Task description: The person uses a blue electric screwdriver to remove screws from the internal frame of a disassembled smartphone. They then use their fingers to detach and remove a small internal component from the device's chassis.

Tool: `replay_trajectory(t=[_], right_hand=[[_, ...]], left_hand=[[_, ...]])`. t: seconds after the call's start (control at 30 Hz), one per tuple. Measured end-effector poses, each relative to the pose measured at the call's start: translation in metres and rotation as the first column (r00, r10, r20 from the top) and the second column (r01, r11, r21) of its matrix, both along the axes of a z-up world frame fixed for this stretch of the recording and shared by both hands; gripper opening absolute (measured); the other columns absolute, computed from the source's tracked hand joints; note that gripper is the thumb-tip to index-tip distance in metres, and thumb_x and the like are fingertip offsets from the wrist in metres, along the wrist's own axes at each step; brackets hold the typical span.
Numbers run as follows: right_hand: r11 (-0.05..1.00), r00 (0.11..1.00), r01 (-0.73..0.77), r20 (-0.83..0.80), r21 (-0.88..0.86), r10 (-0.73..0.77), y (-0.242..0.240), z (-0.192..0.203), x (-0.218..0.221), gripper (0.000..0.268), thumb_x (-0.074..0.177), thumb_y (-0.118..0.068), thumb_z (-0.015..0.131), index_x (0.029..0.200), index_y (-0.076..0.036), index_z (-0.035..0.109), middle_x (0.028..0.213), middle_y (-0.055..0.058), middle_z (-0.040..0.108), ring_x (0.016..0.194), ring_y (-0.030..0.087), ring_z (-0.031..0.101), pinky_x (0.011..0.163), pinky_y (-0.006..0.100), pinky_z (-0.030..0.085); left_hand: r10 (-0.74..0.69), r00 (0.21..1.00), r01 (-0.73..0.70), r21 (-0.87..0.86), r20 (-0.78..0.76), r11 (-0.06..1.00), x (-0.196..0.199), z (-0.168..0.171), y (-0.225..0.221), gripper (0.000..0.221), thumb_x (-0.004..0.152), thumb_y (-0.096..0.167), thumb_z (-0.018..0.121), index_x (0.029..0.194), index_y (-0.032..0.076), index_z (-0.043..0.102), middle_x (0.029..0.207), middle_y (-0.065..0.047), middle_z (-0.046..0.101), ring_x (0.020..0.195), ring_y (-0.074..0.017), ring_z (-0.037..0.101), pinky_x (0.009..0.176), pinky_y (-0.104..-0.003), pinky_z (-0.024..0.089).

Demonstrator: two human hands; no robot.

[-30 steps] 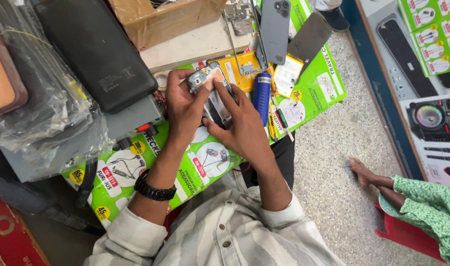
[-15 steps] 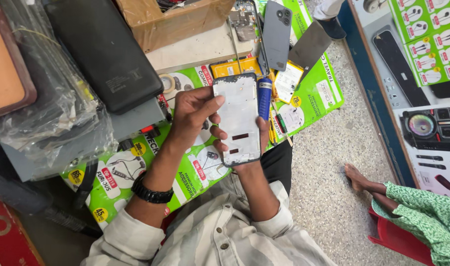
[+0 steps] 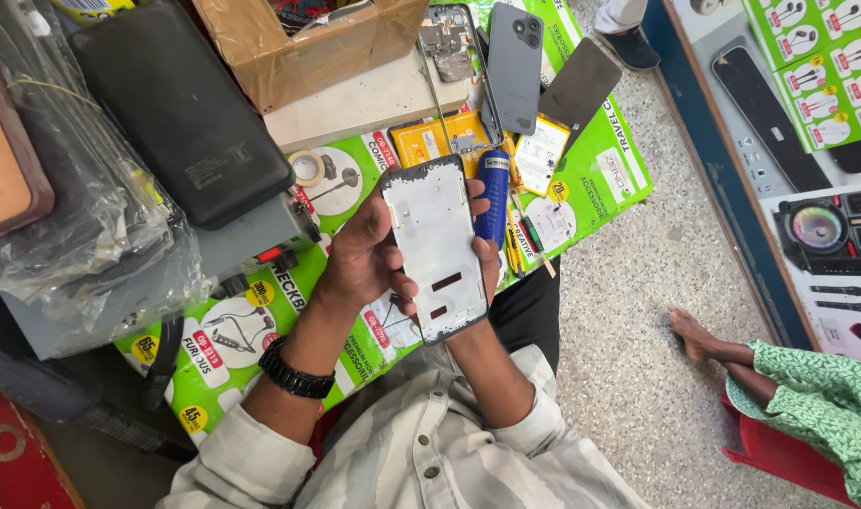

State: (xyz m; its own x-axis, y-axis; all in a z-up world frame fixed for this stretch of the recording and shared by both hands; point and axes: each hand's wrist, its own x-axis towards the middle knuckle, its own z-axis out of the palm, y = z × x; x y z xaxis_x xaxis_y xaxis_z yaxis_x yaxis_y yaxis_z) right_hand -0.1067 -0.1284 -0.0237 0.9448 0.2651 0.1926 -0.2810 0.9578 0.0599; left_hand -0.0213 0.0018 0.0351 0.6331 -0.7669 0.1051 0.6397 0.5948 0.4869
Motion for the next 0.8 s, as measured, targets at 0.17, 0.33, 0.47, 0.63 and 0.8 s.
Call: replay_trajectory(t=[0.17,0.33,0.47,0.63,0.8], right_hand=[[0.968,0.979,-0.025,-0.201,-0.251,-0.026,-0.008,-0.012,-0.007,0.085,0.095,-0.045,0.057,0.154,0.009,0.03,0.137,0.041,0.052,0.115,0.053,0.063,0.098,0.058,0.055],[0.73,0.928,0.092,-0.207,-0.678,-0.309,-0.019,-0.023,-0.015,0.059,0.111,-0.036,0.051,0.145,0.013,0.049,0.126,0.025,0.066,0.104,0.03,0.067,0.092,0.043,0.054],[0.41,0.919,0.084,-0.088,-0.908,-0.384,-0.05,-0.006,-0.028,0.049,0.109,-0.028,0.05,0.133,0.013,0.061,0.116,0.022,0.071,0.098,0.022,0.069,0.089,0.034,0.056],[0.095,0.827,0.144,0.067,-0.985,-0.559,-0.088,0.016,-0.039,0.037,0.104,-0.02,0.052,0.123,0.01,0.064,0.11,0.02,0.074,0.098,0.024,0.074,0.091,0.035,0.061],[0.046,0.658,0.229,0.12,-0.972,-0.743,-0.105,0.01,-0.046,0.03,0.105,-0.015,0.056,0.118,0.01,0.066,0.106,0.02,0.073,0.092,0.023,0.073,0.087,0.035,0.061]], left_hand=[[-0.128,0.991,0.12,-0.147,-0.045,0.982,0.004,-0.009,0.003,0.098,0.099,0.063,0.065,0.158,-0.011,0.039,0.143,-0.024,0.059,0.111,-0.0217,0.064,0.084,-0.028,0.057],[0.11,0.993,-0.111,-0.015,-0.046,0.994,0.007,-0.018,0.004,0.08,0.106,0.062,0.043,0.148,-0.006,0.047,0.135,-0.02,0.063,0.12,-0.028,0.065,0.106,-0.044,0.054],[0.255,0.957,-0.238,0.128,-0.135,0.963,0.014,-0.028,-0.002,0.075,0.108,0.059,0.033,0.142,-0.005,0.052,0.131,-0.017,0.065,0.116,-0.027,0.065,0.105,-0.044,0.052],[0.447,0.892,-0.413,0.272,-0.074,0.869,0.015,-0.047,-0.017,0.074,0.106,0.06,0.035,0.139,-0.003,0.055,0.126,-0.018,0.068,0.112,-0.0269,0.067,0.101,-0.042,0.053],[0.473,0.881,-0.451,0.308,0.005,0.838,0.014,-0.045,-0.018,0.072,0.107,0.059,0.035,0.137,-0.003,0.055,0.126,-0.018,0.069,0.108,-0.0264,0.067,0.093,-0.042,0.055]])
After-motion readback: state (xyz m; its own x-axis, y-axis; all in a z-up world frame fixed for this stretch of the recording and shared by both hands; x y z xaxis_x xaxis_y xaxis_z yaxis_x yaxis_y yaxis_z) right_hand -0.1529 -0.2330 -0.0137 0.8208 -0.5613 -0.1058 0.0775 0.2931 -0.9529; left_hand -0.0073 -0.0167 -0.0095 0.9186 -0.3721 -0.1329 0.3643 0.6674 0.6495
